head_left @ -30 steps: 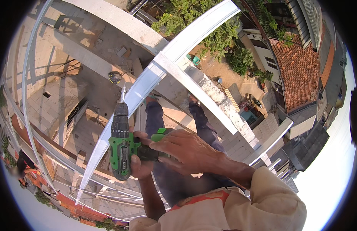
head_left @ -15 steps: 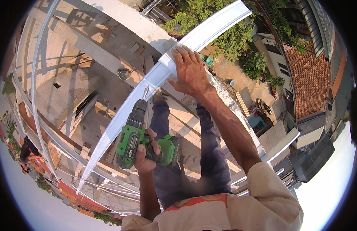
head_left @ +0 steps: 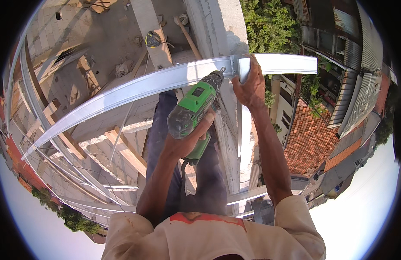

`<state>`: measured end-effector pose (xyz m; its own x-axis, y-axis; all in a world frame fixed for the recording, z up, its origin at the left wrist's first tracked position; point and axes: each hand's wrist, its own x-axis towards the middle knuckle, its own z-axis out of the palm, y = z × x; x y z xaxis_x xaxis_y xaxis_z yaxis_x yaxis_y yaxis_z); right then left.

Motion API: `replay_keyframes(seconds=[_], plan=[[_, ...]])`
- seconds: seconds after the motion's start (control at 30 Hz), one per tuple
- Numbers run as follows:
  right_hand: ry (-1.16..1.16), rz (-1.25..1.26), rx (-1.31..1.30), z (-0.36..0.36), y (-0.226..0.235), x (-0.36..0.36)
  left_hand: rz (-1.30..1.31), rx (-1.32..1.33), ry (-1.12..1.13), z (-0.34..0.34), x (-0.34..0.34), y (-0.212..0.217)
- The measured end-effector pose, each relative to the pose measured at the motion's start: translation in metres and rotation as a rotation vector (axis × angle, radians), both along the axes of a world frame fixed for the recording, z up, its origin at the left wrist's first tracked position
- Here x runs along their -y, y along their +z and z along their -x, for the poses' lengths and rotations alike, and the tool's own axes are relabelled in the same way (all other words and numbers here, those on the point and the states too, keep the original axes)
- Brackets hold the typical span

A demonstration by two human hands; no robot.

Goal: The person uses a cordless drill to fasten metal beams together on a rooftop, forming a curved frame structure. They position and secure multiple beams, then place additional beams across the frame.

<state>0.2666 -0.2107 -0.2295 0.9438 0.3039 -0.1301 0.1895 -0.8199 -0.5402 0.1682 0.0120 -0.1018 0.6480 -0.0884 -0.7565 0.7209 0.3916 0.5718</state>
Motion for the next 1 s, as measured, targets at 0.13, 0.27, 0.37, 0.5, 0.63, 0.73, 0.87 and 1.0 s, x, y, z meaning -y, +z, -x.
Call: replay_keyframes(seconds=[0.13,0.27,0.37,0.5,0.63,0.73,0.87,1.0], plan=[[-0.01,-0.015,-0.047,-0.003,0.0,0.0,-0.032,-0.055,-0.162,-0.013,-0.003,-0.01],[-0.093,0.059,-0.228,-0.009,0.009,-0.008,-0.087,-0.022,-0.211,-0.017,0.001,-0.018],[-0.124,0.06,-0.279,-0.011,0.01,-0.01,0.002,-0.043,-0.143,-0.021,0.002,-0.025],[-0.102,0.068,-0.236,-0.008,0.003,-0.005,-0.003,-0.091,-0.184,-0.029,0.002,-0.024],[-0.099,0.079,-0.228,-0.01,0.004,-0.008,-0.005,-0.055,-0.163,-0.037,0.004,-0.026],[-0.105,0.049,-0.193,-0.009,0.005,-0.009,-0.013,-0.084,-0.18,-0.041,0.007,-0.029],[-0.104,0.027,-0.203,-0.009,0.002,-0.006,-0.007,-0.111,-0.172,-0.044,0.008,-0.033],[-0.1,0.043,-0.216,-0.009,0.004,-0.007,-0.027,-0.1,-0.239,-0.046,0.005,-0.033]])
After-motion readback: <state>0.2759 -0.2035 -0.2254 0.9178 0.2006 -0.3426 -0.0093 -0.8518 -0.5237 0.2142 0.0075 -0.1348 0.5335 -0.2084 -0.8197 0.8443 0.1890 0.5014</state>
